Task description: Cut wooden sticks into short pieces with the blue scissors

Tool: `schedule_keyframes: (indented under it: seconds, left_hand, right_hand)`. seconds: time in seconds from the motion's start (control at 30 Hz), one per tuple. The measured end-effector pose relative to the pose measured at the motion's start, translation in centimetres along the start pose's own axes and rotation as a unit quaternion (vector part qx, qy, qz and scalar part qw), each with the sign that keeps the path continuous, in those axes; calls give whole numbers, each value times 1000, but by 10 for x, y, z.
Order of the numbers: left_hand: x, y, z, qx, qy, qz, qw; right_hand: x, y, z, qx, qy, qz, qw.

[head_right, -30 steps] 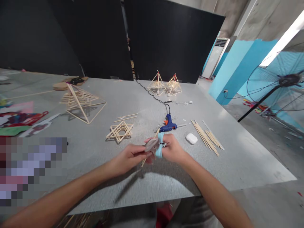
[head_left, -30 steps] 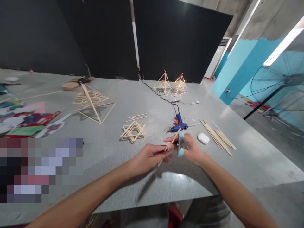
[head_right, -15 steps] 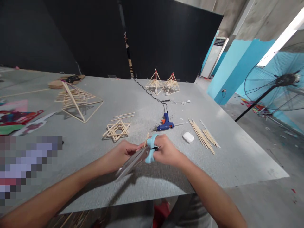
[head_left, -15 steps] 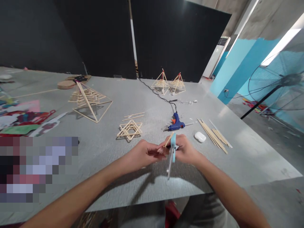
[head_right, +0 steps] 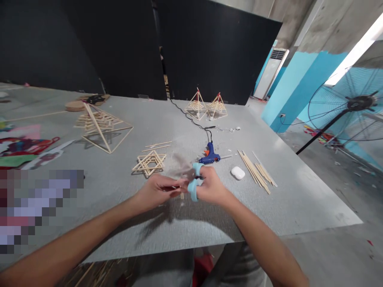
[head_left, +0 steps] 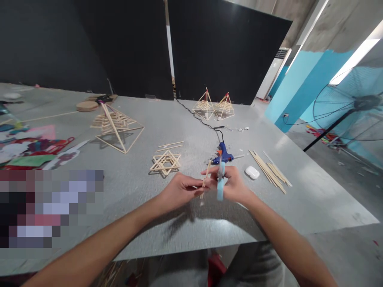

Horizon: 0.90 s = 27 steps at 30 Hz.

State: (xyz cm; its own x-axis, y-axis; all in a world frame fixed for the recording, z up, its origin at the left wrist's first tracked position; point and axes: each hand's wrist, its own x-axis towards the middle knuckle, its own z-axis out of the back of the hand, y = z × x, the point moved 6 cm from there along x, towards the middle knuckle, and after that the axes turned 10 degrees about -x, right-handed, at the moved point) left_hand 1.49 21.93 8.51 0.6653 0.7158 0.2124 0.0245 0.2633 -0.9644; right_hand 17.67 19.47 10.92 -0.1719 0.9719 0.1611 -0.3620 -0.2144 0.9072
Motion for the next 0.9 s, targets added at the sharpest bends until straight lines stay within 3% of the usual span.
schedule_keyframes:
  seconds: [0.1,0.17,0.3,0.4,0.53,0.7,0.9]
  left_hand:
    - [-3,2,1,14,-23,-15,1000]
    - [-7,0,-2,9,-21,-24,999]
    - [-15,-3,-14,-7,-13,-46,999]
    - [-20,-5,-18,0,-32,-89,996]
    - [-24,-14,-22,25,-9,-176,984]
    - [-31,-24,-24,32,39,-254,966]
    - [-40,-22,-24,64,58,-253,964]
  right_hand:
    - [2,4,16,-88,-51,28,994]
    - [2,5,32,-166,-46,32,985]
    - [-12,2,63,-396,32,17,918]
    - [-35,0,75,-489,117,-28,864]
    - [-59,12,71,-542,202,-91,810]
    - [-60,36,58,-574,223,-118,779]
    - [-63,43,51,-600,226,-128,756]
